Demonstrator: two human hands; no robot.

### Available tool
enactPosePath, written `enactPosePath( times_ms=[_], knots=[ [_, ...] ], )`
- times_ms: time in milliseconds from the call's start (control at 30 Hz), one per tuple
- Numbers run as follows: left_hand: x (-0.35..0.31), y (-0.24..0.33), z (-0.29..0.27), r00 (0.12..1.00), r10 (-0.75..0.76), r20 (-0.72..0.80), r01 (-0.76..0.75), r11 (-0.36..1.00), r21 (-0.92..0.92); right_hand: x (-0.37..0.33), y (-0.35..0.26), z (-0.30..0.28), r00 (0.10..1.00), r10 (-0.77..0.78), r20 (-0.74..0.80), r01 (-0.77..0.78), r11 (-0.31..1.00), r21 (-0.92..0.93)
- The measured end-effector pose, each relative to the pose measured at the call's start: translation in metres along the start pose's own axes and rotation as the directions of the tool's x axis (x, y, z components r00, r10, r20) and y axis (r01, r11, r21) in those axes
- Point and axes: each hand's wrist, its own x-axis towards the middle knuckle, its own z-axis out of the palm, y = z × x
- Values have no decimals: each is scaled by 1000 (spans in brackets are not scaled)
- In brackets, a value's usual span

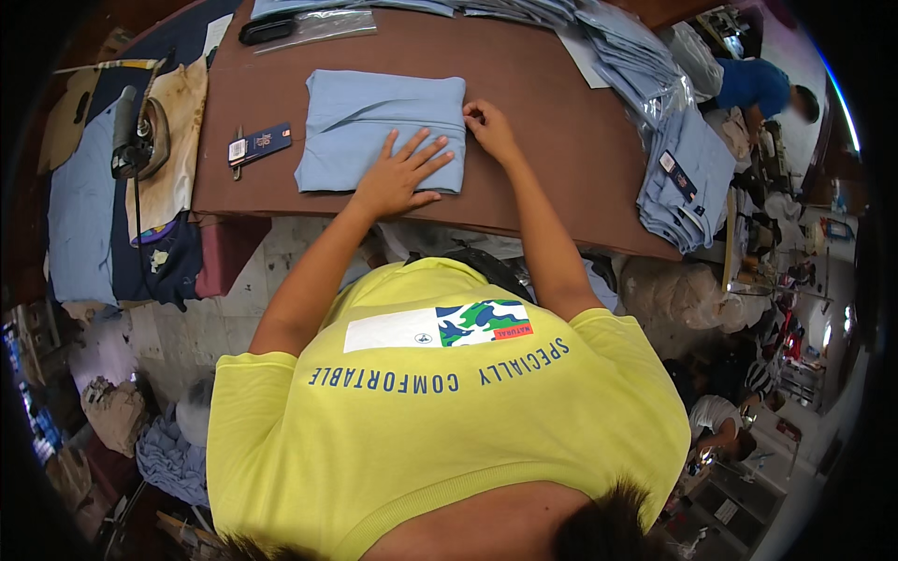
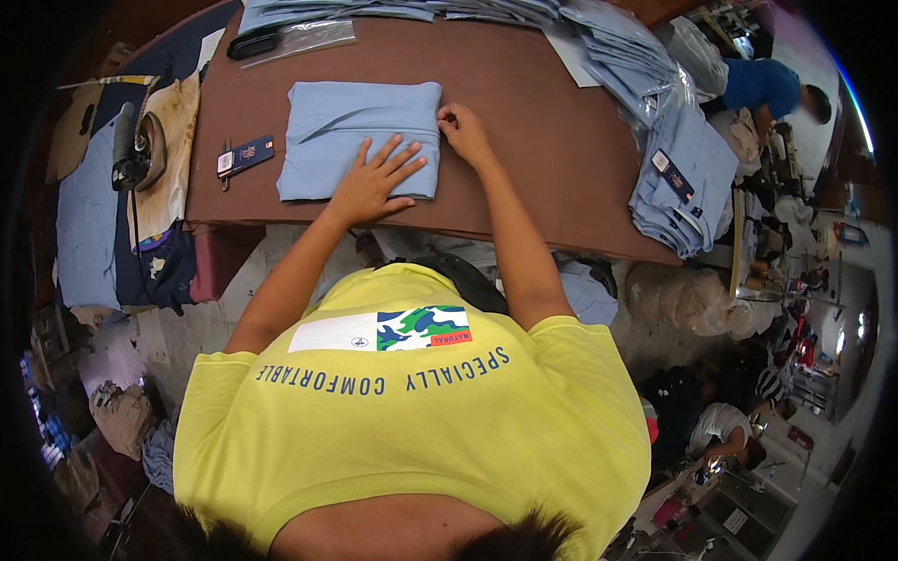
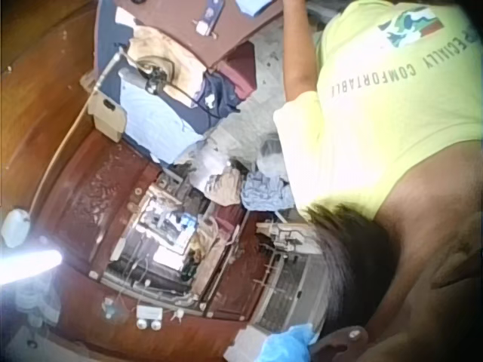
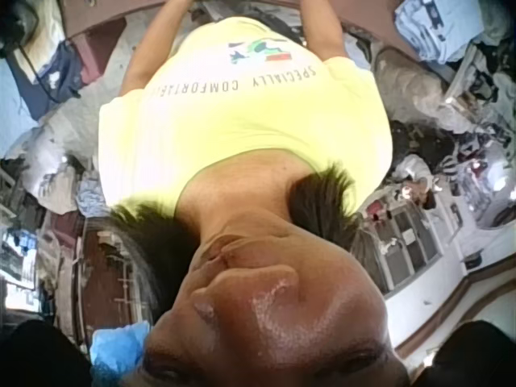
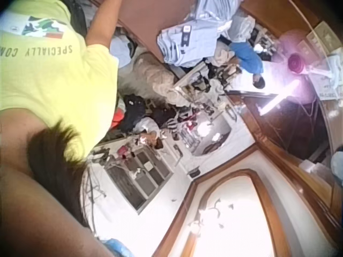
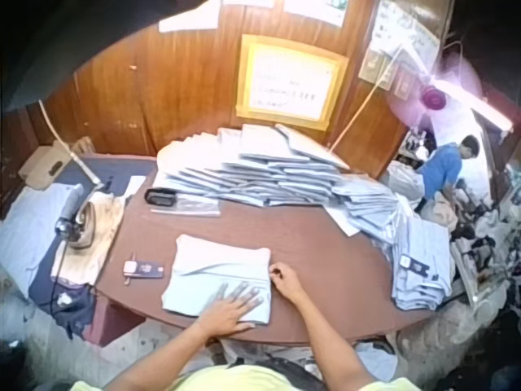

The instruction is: The person folds light-blue collared shirts using a cardboard template and stacks them.

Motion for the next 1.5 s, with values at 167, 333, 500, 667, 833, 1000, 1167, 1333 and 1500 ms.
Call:
enactPosePath(
  times_ms=[167, 333, 500, 667, 833, 1000, 1167, 1333, 1500],
  knots=[
    [1, 1, 0, 1000, -3, -1, 3, 1000, 8, -3, -3, -1, 998, -46, -50, 44, 998, -47],
    [2, 1, -1, 1000, -4, 16, 3, 1000, 19, 0, -2, 2, 993, -103, -53, 100, 994, -49],
    [2, 1, 1, 1000, -11, 16, 11, 1000, 12, -7, 6, -1, 979, -170, -108, 151, 974, -166],
    [2, 2, 0, 1000, -23, 9, 23, 1000, 5, -34, 7, 4, 950, -249, -187, 197, 946, -258],
    [2, 1, 2, 1000, -29, -5, 29, 1000, 8, -55, -12, 10, 917, -313, -246, 217, 911, -352],
    [1, 0, 3, 999, -33, -19, 33, 999, -12, -61, -25, 10, 896, -349, -275, 225, 890, -396],
    [3, 0, 3, 999, -24, -30, 24, 1000, -5, -61, -19, 14, 886, -299, -355, 147, 906, -396],
    [4, 1, -1, 999, -23, -29, 22, 999, -32, -55, -18, 17, 873, -240, -425, 99, 940, -327],
    [11, 16, -5, 999, 39, -24, -38, 997, 60, -55, -16, 25, 869, 1, -495, -62, 992, -106]
  ],
)
